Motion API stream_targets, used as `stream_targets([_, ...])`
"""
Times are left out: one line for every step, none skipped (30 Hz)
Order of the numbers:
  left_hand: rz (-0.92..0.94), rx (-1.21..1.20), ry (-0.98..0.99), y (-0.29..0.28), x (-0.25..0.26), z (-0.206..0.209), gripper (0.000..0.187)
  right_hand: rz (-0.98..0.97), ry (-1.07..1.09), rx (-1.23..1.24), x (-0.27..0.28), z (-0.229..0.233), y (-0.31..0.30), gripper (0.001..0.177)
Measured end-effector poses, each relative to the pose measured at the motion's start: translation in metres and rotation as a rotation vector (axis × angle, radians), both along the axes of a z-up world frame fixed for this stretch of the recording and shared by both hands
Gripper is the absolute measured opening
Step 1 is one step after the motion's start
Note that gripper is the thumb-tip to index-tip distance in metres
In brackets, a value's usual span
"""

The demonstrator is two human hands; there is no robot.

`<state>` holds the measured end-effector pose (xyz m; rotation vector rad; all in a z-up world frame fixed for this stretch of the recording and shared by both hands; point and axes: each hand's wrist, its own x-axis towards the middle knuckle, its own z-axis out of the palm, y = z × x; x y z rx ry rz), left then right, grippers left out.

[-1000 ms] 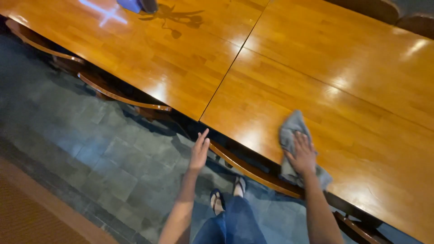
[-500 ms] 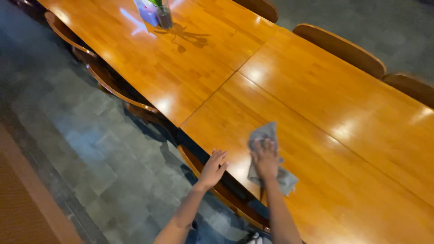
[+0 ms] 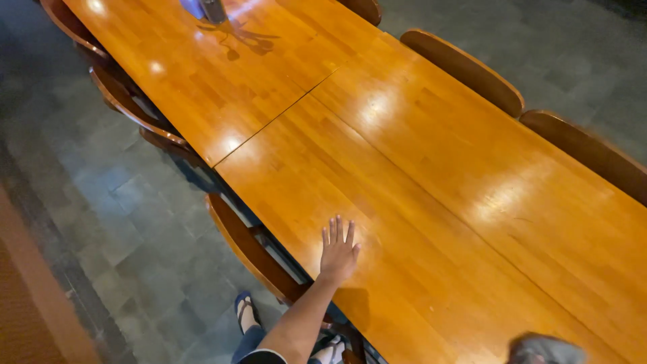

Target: The person is wiping down a large wooden dining table and wooden chairs with a cleaning cloth.

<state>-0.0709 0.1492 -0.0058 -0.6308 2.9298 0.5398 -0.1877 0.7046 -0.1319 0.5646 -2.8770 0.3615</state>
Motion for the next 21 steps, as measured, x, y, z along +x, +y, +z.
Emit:
stream_targets([-0.009,-0.034,-0.044,0.002,0.0,0.0,0.071,-0.064,0.012,0.001,-0.03,0.002,0.018,0.067])
stream_targets([0.004,-0.031,-0.052,0.004,0.001,0.004,0.071,-0.125,0.021,0.0,-0.035,-0.021,0.047,0.067])
stream_targets([0.018,-0.016,-0.081,0.007,0.003,0.008,0.07,-0.187,0.031,0.0,-0.053,-0.043,0.057,0.067])
stream_targets([0.026,-0.008,-0.098,0.003,-0.003,0.013,0.069,-0.256,0.05,-0.008,-0.088,-0.066,0.036,0.067])
stream_targets([0.032,-0.011,-0.095,0.002,-0.004,0.009,0.069,-0.325,0.069,-0.016,-0.067,-0.047,-0.009,0.067])
stream_targets([0.026,-0.031,-0.073,0.003,-0.003,0.004,0.069,-0.394,0.085,-0.022,-0.064,-0.013,-0.064,0.067])
stream_targets([0.019,-0.051,-0.05,0.005,-0.003,-0.001,0.068,-0.464,0.101,-0.027,-0.078,0.037,-0.124,0.067])
stream_targets([0.019,-0.051,-0.058,0.004,-0.004,0.0,0.068,-0.464,0.094,-0.026,-0.085,0.034,-0.171,0.067])
stream_targets([0.02,-0.055,-0.039,0.003,-0.004,0.001,0.068,-0.301,0.092,-0.052,-0.088,0.034,-0.218,0.067])
stream_targets([0.02,-0.052,-0.025,0.007,-0.001,0.003,0.067,-0.137,0.087,-0.072,-0.086,0.039,-0.26,0.067])
stream_targets([0.02,-0.045,-0.036,0.008,0.002,0.001,0.067,-0.137,0.077,-0.065,-0.057,0.054,-0.29,0.067])
stream_targets([0.025,-0.065,-0.002,0.008,0.001,-0.002,0.067,-0.069,0.016,-0.02,-0.033,0.07,-0.323,0.065])
stream_targets([0.03,-0.084,0.032,0.007,0.0,-0.004,0.067,-0.001,-0.045,0.025,-0.008,0.087,-0.357,0.063])
stream_targets([0.033,-0.084,0.032,0.007,0.001,-0.001,0.067,0.002,-0.045,0.025,0.02,0.1,-0.355,0.063])
stream_targets([0.031,-0.062,0.019,0.007,0.002,0.002,0.067,0.131,-0.099,0.01,0.049,0.113,-0.354,0.064])
stream_targets([0.03,-0.042,0.011,0.005,0.0,0.005,0.067,0.261,-0.148,-0.005,0.075,0.125,-0.355,0.065])
stream_targets([0.034,-0.042,0.017,0.005,0.001,0.004,0.067,0.265,-0.142,-0.004,0.092,0.121,-0.326,0.065])
stream_targets([0.039,-0.033,0.028,0.006,0.001,0.002,0.067,0.29,-0.176,0.052,0.107,0.115,-0.297,0.069])
stream_targets([0.044,-0.024,0.04,0.006,0.0,0.0,0.067,0.313,-0.21,0.109,0.121,0.109,-0.267,0.073])
stream_targets([0.046,-0.021,0.043,0.007,0.001,-0.001,0.067,0.314,-0.208,0.113,0.093,0.077,-0.225,0.073])
stream_targets([0.042,-0.04,0.042,0.008,0.001,-0.003,0.068,0.231,-0.183,0.104,0.064,0.051,-0.179,0.073])
